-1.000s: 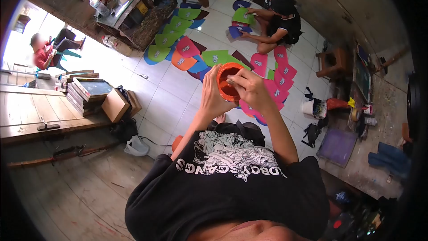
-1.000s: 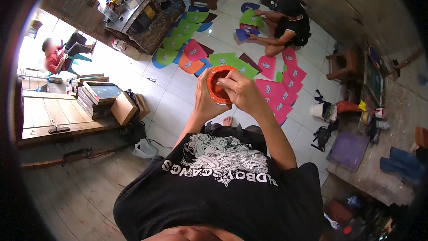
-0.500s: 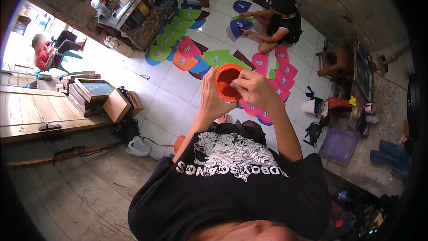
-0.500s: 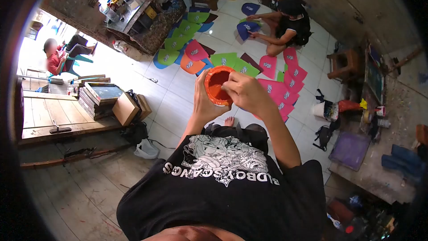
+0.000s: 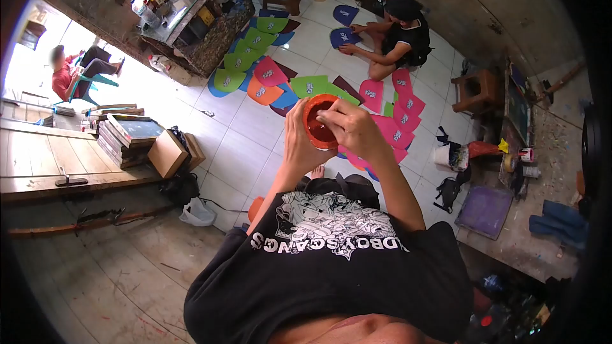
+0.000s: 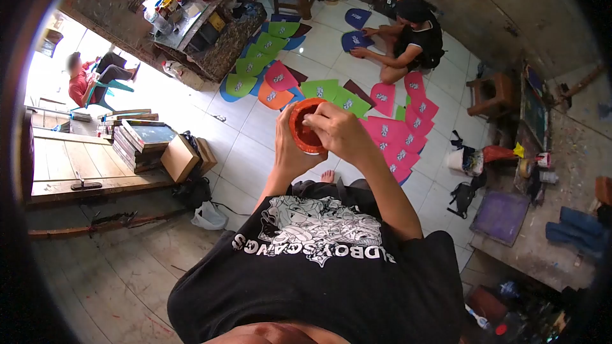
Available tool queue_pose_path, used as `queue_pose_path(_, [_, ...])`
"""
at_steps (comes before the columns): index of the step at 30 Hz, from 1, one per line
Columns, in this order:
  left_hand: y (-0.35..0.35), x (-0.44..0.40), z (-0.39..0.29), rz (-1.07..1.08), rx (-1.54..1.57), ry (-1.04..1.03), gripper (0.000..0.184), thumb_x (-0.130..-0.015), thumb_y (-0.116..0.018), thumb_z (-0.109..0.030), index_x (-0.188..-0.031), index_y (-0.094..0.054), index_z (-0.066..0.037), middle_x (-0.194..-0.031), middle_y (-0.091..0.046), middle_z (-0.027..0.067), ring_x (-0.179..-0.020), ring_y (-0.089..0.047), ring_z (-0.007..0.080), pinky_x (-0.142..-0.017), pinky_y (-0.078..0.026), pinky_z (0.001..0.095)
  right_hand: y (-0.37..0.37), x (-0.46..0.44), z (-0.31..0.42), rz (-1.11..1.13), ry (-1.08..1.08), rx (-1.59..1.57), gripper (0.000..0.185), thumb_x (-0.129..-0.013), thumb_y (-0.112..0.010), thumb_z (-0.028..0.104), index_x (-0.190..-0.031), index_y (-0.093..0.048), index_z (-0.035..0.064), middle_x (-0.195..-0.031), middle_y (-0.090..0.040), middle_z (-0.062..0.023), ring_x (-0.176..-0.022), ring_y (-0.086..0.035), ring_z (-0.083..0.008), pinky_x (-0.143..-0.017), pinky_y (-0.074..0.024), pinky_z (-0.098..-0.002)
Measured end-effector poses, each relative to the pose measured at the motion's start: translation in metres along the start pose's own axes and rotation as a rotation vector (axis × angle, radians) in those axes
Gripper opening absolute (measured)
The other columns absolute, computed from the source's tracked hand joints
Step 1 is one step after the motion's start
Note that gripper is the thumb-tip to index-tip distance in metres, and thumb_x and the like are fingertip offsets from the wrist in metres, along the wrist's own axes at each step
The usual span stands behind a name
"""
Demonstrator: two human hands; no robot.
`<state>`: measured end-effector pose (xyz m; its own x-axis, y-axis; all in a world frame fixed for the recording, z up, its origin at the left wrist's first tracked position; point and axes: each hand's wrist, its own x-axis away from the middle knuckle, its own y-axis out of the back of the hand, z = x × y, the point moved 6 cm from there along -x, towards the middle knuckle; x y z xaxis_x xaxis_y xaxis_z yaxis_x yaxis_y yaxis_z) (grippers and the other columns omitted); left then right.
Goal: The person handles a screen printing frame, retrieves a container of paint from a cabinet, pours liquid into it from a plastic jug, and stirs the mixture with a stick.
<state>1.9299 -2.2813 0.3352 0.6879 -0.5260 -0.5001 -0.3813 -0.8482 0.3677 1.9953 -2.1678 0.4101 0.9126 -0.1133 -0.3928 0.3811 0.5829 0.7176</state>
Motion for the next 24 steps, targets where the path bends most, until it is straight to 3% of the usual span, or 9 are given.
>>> queue_pose_path(2, [0.004, 0.001, 0.003, -0.014, 0.003, 0.013, 0.110, -0.053, -0.090, -0.017, -0.147, -0.036, 0.001, -0.143, -0.049, 0.0234, -0.133, -0.048, 0.0431, -0.113, -0.039, 0.0504, 0.008, -0.001, 0.003, -0.041, 0.013, 0.069, 0.017, -0.086, -0.073, 0.005, -0.102, -0.075, 0.0028, -0.091, -0.065, -0.0112, -0.082, -0.068, -0.0300, -0.074, -0.0553, -0.0396])
queue_pose_path(5, [0.012, 0.004, 0.006, -0.032, 0.011, 0.030, 0.110, -0.054, -0.090, -0.017, -0.147, -0.036, 0.001, -0.143, -0.049, 0.0235, -0.133, -0.048, 0.0430, -0.113, -0.040, 0.0504, -0.001, 0.002, 0.001, 0.141, -0.036, 0.063, 0.018, -0.086, -0.073, 0.005, -0.104, -0.075, 0.0027, -0.092, -0.065, -0.0108, -0.083, -0.068, -0.0295, -0.075, -0.0553, -0.0393])
queue_pose_path(7, [0.015, 0.007, 0.007, -0.035, -0.031, 0.004, 0.110, -0.054, -0.091, -0.018, -0.148, -0.036, 0.001, -0.143, -0.049, 0.0232, -0.133, -0.049, 0.0428, -0.113, -0.040, 0.0503, -0.018, -0.002, 0.007, 0.125, 0.006, -0.113, 0.017, -0.086, -0.072, 0.004, -0.104, -0.075, 0.0033, -0.093, -0.065, -0.0108, -0.083, -0.068, -0.0299, -0.075, -0.0553, -0.0401])
queue_pose_path(11, [0.010, 0.005, 0.008, -0.049, -0.021, 0.012, 0.112, -0.052, -0.091, -0.018, -0.148, -0.036, 0.001, -0.143, -0.050, 0.0232, -0.133, -0.048, 0.0427, -0.113, -0.040, 0.0501, 0.000, -0.004, 0.004, -0.044, 0.086, 0.043, 0.016, -0.087, -0.072, 0.003, -0.103, -0.074, 0.0016, -0.093, -0.066, -0.0121, -0.083, -0.068, -0.0313, -0.074, -0.0551, -0.0399])
queue_pose_path(17, [0.016, 0.015, 0.004, -0.136, -0.012, -0.038, 0.109, -0.051, -0.089, -0.015, -0.147, -0.039, 0.000, -0.140, -0.053, 0.0215, -0.131, -0.051, 0.0414, -0.111, -0.043, 0.0491, -0.014, -0.003, 0.019, 0.232, 0.034, -0.075, 0.012, -0.088, -0.073, 0.003, -0.099, -0.074, -0.0008, -0.093, -0.067, -0.0129, -0.082, -0.069, -0.0309, -0.072, -0.0548, -0.0388])
queue_pose_path(20, [0.017, 0.014, -0.004, -0.057, 0.052, 0.025, 0.115, -0.046, -0.088, -0.019, -0.148, -0.038, 0.001, -0.145, -0.048, 0.0239, -0.137, -0.044, 0.0431, -0.115, -0.037, 0.0492, -0.002, -0.007, 0.023, 0.038, 0.041, 0.018, 0.014, -0.089, -0.072, 0.003, -0.102, -0.075, -0.0008, -0.092, -0.067, -0.0128, -0.083, -0.069, -0.0303, -0.073, -0.0551, -0.0394])
queue_pose_path(24, [0.016, 0.013, -0.008, -0.077, 0.066, 0.044, 0.117, -0.046, -0.088, -0.018, -0.148, -0.036, 0.002, -0.146, -0.046, 0.0246, -0.137, -0.044, 0.0428, -0.116, -0.036, 0.0498, 0.013, 0.002, 0.015, 0.150, -0.054, 0.143, 0.015, -0.090, -0.073, 0.003, -0.105, -0.075, -0.0003, -0.092, -0.067, -0.0130, -0.080, -0.068, -0.0292, -0.072, -0.0544, -0.0382])
